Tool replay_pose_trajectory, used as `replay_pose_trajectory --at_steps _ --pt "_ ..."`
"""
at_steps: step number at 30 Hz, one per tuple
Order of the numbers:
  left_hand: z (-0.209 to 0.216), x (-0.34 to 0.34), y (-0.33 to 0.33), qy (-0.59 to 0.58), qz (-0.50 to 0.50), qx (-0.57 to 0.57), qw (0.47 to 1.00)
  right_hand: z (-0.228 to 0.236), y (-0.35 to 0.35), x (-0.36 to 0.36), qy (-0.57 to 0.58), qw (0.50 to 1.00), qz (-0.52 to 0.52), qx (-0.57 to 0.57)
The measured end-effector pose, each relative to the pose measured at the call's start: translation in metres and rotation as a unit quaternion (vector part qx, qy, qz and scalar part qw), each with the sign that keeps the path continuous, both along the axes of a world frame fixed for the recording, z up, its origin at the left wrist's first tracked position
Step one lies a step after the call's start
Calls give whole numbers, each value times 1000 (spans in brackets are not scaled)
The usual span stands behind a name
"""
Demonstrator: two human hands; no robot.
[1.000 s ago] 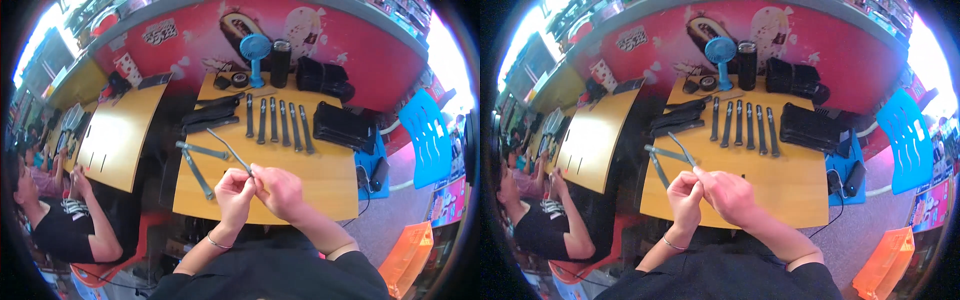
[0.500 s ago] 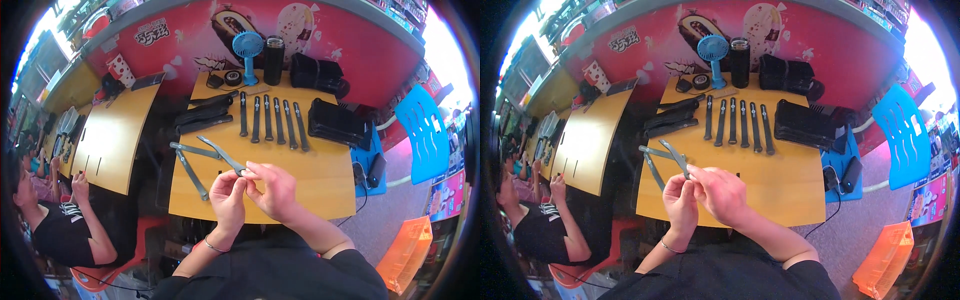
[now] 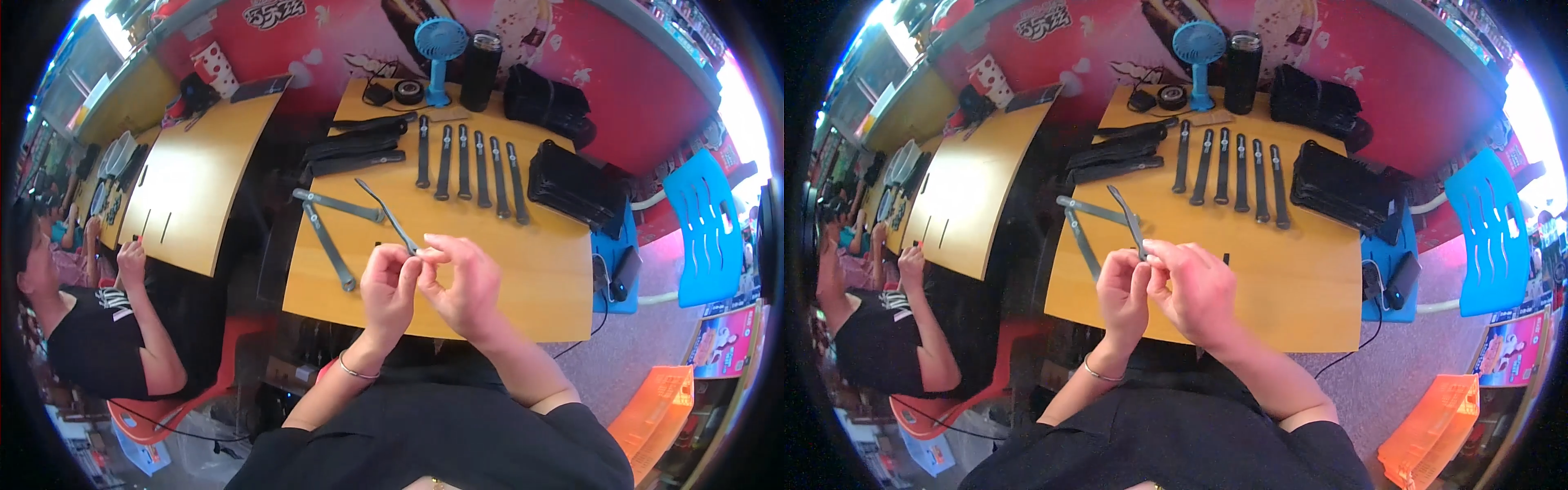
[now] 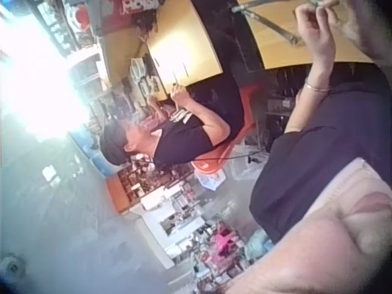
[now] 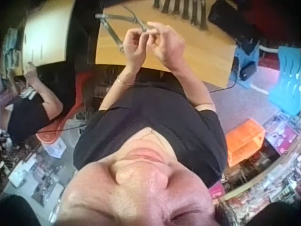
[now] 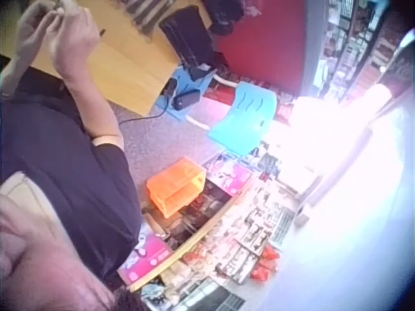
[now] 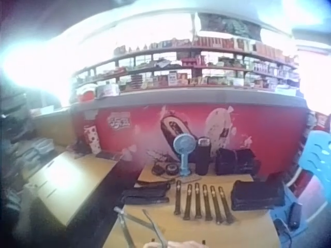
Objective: The recorder is sorting and stacking black fabric straps onto a mounting jig on a table.
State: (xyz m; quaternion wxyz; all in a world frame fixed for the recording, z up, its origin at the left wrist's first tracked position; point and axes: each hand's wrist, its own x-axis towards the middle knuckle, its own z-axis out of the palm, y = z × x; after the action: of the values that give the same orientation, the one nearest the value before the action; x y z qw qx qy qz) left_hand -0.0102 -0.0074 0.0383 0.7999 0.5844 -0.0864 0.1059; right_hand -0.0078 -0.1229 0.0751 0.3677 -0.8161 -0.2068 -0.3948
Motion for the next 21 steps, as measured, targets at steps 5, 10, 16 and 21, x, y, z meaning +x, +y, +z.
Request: replay_pose_trajectory --at_steps 5,10,16,21 --pt "8 0 12 -123 40 196 972 3 4 -5 -10 999 44 20" --pt "15 -6 18 -186 105 247 945 4 6 -9 1 994 98 47" --pt "16 -4 25 -232 97 250 935 -1 6 -16 55 990 110 65" --pt "21 -4 25 -244 89 231 938 5 5 -17 145 959 164 178"
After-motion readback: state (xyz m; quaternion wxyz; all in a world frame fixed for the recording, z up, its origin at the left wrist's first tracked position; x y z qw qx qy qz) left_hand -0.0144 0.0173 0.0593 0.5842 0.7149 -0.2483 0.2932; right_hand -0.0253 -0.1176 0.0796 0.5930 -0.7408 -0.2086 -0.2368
